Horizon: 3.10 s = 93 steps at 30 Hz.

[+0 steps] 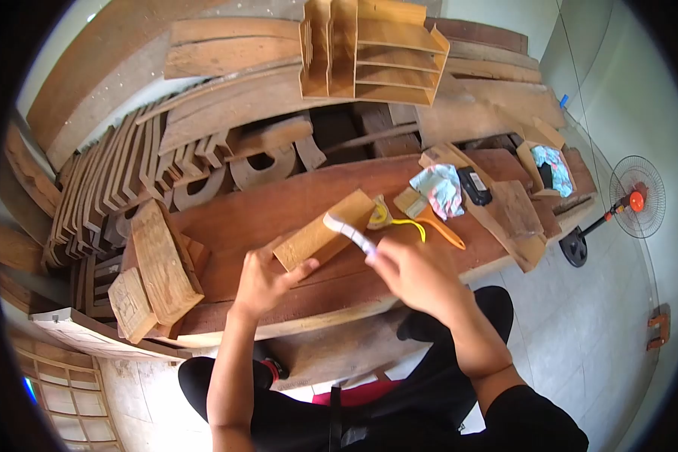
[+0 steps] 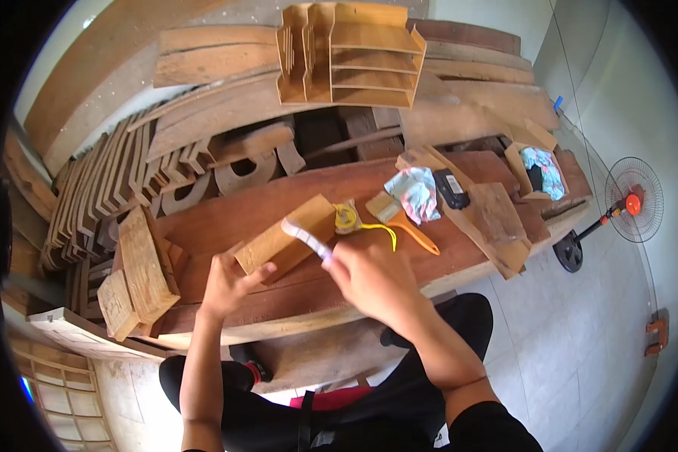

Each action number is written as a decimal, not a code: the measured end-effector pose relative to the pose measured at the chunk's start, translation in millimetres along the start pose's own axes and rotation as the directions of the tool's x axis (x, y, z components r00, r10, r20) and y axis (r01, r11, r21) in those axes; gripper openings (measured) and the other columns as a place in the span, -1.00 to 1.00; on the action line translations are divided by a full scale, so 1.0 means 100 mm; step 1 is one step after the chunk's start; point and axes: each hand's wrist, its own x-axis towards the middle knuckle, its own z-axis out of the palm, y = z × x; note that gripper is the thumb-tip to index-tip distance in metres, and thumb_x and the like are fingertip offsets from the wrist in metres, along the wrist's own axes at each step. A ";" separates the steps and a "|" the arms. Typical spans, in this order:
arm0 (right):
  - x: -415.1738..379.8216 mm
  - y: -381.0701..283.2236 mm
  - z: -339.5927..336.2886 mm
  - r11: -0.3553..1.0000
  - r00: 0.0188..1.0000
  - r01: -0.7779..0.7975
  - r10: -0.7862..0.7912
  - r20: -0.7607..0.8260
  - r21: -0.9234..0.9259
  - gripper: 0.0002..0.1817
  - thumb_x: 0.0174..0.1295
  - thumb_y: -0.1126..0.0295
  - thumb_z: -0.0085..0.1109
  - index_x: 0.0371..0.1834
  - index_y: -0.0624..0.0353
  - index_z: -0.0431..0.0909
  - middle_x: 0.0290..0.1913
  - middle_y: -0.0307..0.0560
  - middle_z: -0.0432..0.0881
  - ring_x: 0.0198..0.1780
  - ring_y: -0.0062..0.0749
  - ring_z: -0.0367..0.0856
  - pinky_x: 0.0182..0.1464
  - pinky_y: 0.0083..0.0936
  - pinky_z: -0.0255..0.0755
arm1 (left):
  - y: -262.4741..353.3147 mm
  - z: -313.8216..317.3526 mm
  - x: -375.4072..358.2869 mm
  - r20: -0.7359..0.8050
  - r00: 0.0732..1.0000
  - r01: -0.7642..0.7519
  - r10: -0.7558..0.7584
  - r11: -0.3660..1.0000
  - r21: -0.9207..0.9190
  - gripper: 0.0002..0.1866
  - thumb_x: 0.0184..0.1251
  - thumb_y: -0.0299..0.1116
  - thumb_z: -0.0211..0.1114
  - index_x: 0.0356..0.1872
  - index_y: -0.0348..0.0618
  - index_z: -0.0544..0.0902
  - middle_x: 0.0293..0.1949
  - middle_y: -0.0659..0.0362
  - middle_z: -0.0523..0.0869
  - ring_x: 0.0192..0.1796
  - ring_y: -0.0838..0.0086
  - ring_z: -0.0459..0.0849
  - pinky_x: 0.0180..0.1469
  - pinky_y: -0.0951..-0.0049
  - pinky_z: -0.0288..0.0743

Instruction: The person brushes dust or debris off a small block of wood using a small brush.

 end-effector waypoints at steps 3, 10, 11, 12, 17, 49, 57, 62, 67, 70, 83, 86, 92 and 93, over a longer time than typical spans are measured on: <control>0.08 0.10 -0.05 0.998 0.995 -0.041 0.046 -0.091 0.056 -0.71 0.55 0.09 0.23 -0.17 0.06 0.73 -0.48 0.10 0.73 -0.41 0.17 0.75 -0.33 0.06 0.57 | -0.08 -0.02 0.00 0.045 0.999 0.029 -0.029 1.000 0.007 -0.31 0.27 -0.04 0.66 0.29 -0.32 0.72 -0.01 -0.17 0.88 0.11 0.15 0.89 0.20 0.22 0.70; 0.10 0.04 -0.07 0.996 0.991 -0.072 0.065 0.119 0.058 -0.68 0.57 0.05 0.21 -0.14 0.07 0.73 -0.47 0.05 0.74 -0.34 0.10 0.78 -0.25 0.01 0.58 | -0.03 -0.02 -0.02 0.012 1.000 0.002 -0.002 0.999 0.032 -0.25 0.27 0.08 0.63 0.31 -0.28 0.71 -0.01 -0.19 0.87 0.10 0.00 0.87 0.21 0.17 0.68; 0.15 0.06 -0.12 0.988 0.987 -0.131 0.123 0.103 0.080 -0.68 0.57 0.05 0.21 -0.14 0.07 0.73 -0.47 0.05 0.74 -0.34 0.11 0.78 -0.25 0.00 0.58 | 0.00 -0.04 -0.01 0.011 1.000 -0.003 0.003 1.000 0.014 -0.25 0.27 0.09 0.63 0.32 -0.28 0.71 -0.01 -0.19 0.87 0.09 0.00 0.87 0.21 0.17 0.68; 0.19 0.15 -0.10 0.989 0.990 -0.143 0.143 -0.012 0.030 -0.67 0.56 0.05 0.22 -0.15 0.09 0.73 -0.44 0.06 0.75 -0.33 0.10 0.78 -0.26 -0.01 0.58 | -0.01 -0.03 0.00 0.009 1.000 -0.013 0.013 0.999 0.041 -0.25 0.28 0.09 0.62 0.32 -0.27 0.71 -0.02 -0.19 0.87 0.09 -0.01 0.87 0.20 0.17 0.68; 0.08 0.07 0.08 0.994 0.986 -0.040 0.022 0.168 0.106 -0.66 0.57 0.01 0.20 -0.08 0.04 0.75 -0.43 0.11 0.75 -0.35 0.10 0.77 -0.30 -0.04 0.55 | -0.04 -0.01 -0.03 0.016 1.000 -0.025 0.024 0.998 0.060 -0.26 0.31 0.10 0.59 0.33 -0.25 0.70 -0.03 -0.19 0.87 0.09 -0.03 0.86 0.19 0.17 0.68; -0.08 -0.08 0.09 0.992 0.996 -0.092 0.091 0.021 0.085 -0.65 0.58 -0.01 0.18 -0.14 0.00 0.75 -0.46 0.09 0.76 -0.42 0.17 0.77 -0.28 0.07 0.59 | 0.05 0.00 -0.08 0.002 1.000 0.006 -0.006 0.972 0.233 -0.26 0.31 0.15 0.58 0.29 -0.27 0.72 -0.19 -0.19 0.87 -0.08 0.00 0.89 0.06 0.13 0.72; -0.06 -0.03 -0.01 0.982 0.987 -0.157 0.155 0.030 0.100 -0.67 0.57 0.03 0.22 -0.11 0.04 0.76 -0.43 0.10 0.76 -0.37 0.16 0.76 -0.32 -0.03 0.55 | 0.01 0.07 -0.10 -0.136 0.946 -0.235 0.293 0.914 0.329 -0.36 0.24 0.06 0.64 0.24 -0.10 0.78 -0.23 -0.04 0.88 -0.23 0.11 0.87 -0.10 0.19 0.74; 0.01 0.03 -0.03 0.984 0.992 -0.128 0.125 0.032 0.124 -0.65 0.58 0.04 0.22 -0.13 0.10 0.75 -0.43 0.15 0.75 -0.38 0.12 0.76 -0.32 -0.02 0.54 | 0.18 0.05 -0.11 -0.094 0.967 -0.189 0.239 0.910 0.368 -0.41 0.23 0.03 0.65 0.19 -0.07 0.79 -0.14 -0.02 0.88 -0.17 0.09 0.89 -0.07 0.17 0.77; -0.16 -0.22 0.29 0.983 0.989 0.097 -0.113 0.099 0.158 -0.67 0.55 0.00 0.24 -0.15 0.02 0.73 -0.53 0.08 0.72 -0.43 0.15 0.75 -0.34 0.08 0.55 | 0.11 0.03 -0.10 -0.106 0.963 -0.180 0.246 0.888 0.423 -0.37 0.22 0.03 0.66 0.23 -0.09 0.77 -0.18 -0.08 0.88 -0.18 0.07 0.89 -0.06 0.16 0.76; -0.07 -0.24 0.24 0.991 0.998 0.025 -0.031 0.047 0.133 -0.68 0.56 0.01 0.24 -0.15 0.01 0.75 -0.53 0.07 0.73 -0.46 0.11 0.75 -0.35 0.01 0.59 | 0.13 0.02 -0.10 -0.108 0.980 -0.110 0.170 0.900 0.421 -0.31 0.17 -0.02 0.71 0.29 -0.13 0.74 -0.23 -0.11 0.88 -0.18 0.10 0.91 -0.03 0.21 0.76; -0.04 -0.13 0.17 0.989 0.997 -0.073 0.076 -0.016 0.132 -0.66 0.60 0.05 0.18 -0.18 0.05 0.74 -0.58 0.04 0.70 -0.53 0.04 0.73 -0.46 -0.05 0.54 | 0.03 0.04 -0.07 -0.135 0.972 -0.128 0.192 0.916 0.380 -0.25 0.24 0.15 0.62 0.37 -0.03 0.69 -0.11 -0.08 0.89 -0.16 0.05 0.90 -0.01 0.15 0.78; -0.15 -0.14 0.37 0.975 0.991 0.137 -0.135 -0.022 0.174 -0.66 0.58 0.01 0.21 -0.13 0.03 0.78 -0.57 0.05 0.70 -0.53 0.06 0.72 -0.42 0.01 0.54 | 0.09 -0.03 -0.05 -0.040 0.999 0.013 0.002 0.933 0.359 -0.22 0.23 0.16 0.62 0.39 -0.04 0.69 -0.08 -0.11 0.89 -0.16 0.04 0.90 0.01 0.14 0.78; 0.00 -0.02 0.29 0.990 0.996 0.053 -0.043 -0.077 0.133 -0.67 0.58 0.02 0.21 -0.12 0.00 0.77 -0.58 0.04 0.70 -0.53 0.07 0.72 -0.43 -0.02 0.55 | 0.02 0.02 -0.03 -0.135 0.968 -0.153 0.210 0.926 0.344 -0.22 0.19 0.11 0.66 0.39 -0.04 0.70 -0.07 -0.08 0.89 -0.21 0.09 0.90 0.00 0.16 0.77; -0.10 -0.08 0.41 0.981 0.988 0.146 -0.138 -0.064 0.129 -0.68 0.58 0.03 0.21 -0.10 0.00 0.76 -0.58 0.05 0.69 -0.54 0.08 0.72 -0.43 -0.01 0.56 | 0.02 0.02 -0.03 -0.115 0.978 -0.131 0.177 0.937 0.325 -0.22 0.20 0.10 0.66 0.39 -0.04 0.69 -0.10 -0.07 0.90 -0.21 0.10 0.90 0.00 0.16 0.77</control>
